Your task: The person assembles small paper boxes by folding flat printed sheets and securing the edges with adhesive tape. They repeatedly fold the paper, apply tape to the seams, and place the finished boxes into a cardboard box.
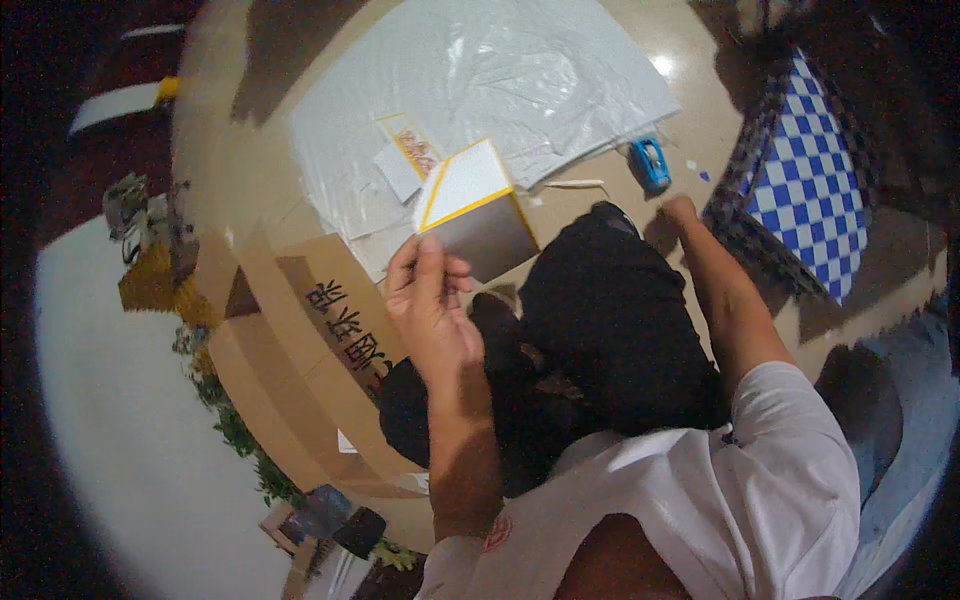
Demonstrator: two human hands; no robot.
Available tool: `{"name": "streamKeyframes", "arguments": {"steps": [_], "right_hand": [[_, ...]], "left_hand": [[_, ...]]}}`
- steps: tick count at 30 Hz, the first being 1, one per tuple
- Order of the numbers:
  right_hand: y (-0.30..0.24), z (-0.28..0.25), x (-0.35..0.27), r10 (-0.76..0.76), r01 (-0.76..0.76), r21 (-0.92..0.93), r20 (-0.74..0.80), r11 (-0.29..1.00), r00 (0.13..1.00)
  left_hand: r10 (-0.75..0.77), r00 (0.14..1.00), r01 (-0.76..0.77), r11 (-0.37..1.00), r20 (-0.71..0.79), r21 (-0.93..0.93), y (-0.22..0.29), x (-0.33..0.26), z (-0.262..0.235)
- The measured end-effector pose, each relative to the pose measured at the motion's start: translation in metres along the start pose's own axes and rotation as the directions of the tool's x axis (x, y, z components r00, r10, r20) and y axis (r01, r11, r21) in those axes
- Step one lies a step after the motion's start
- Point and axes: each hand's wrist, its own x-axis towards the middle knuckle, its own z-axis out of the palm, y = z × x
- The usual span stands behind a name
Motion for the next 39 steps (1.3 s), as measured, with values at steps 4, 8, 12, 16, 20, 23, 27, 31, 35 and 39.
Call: {"name": "streamKeyframes", "arguments": {"steps": [4,8,12,16,20,23,27,31,35,39], "right_hand": [[-0.041,0.004,-0.04,0.128,-0.053,0.806,-0.029,0.59,0.991],[-0.136,-0.101,-0.108,-0.116,0.198,0.923,-0.169,0.331,0.979],[-0.252,-0.223,-0.219,-0.336,0.556,0.827,-0.502,0.084,0.797],[-0.321,-0.256,-0.321,-0.535,0.642,0.767,-0.54,0.004,0.649],[-0.344,-0.238,-0.338,-0.527,0.568,0.821,-0.506,-0.051,0.683],[-0.351,-0.234,-0.352,-0.507,0.575,0.817,-0.517,-0.051,0.69],[-0.359,-0.228,-0.364,-0.511,0.573,0.816,-0.527,-0.081,0.679],[-0.371,-0.224,-0.372,-0.517,0.565,0.823,-0.51,-0.061,0.687],[-0.377,-0.226,-0.381,-0.54,0.484,0.874,-0.396,0.025,0.743],[-0.384,-0.232,-0.392,-0.552,0.536,0.841,-0.413,0.075,0.725]], "left_hand": [[0.066,0.996,-0.067,0.998,-0.057,-0.017,-0.001,-0.002,-0.008],[0.183,0.975,-0.182,0.983,-0.125,0.015,0.005,-0.009,-0.003],[0.295,0.946,-0.297,0.955,-0.136,0.005,0.015,-0.012,0.005],[0.435,0.882,-0.442,0.897,-0.18,-0.003,0.019,-0.018,0.002],[0.616,0.771,-0.613,0.787,-0.163,0.076,0.029,-0.029,0.002],[0.678,0.722,-0.668,0.735,-0.142,0.113,0.029,-0.036,-0.007],[0.793,0.598,-0.762,0.608,-0.117,0.221,0.041,-0.042,-0.02],[0.856,0.505,-0.8,0.512,-0.11,0.314,0.05,-0.044,-0.032],[0.909,0.41,-0.845,0.408,-0.072,0.345,0.053,-0.047,-0.04],[0.931,0.356,-0.865,0.361,-0.08,0.35,0.054,-0.044,-0.041]]}}
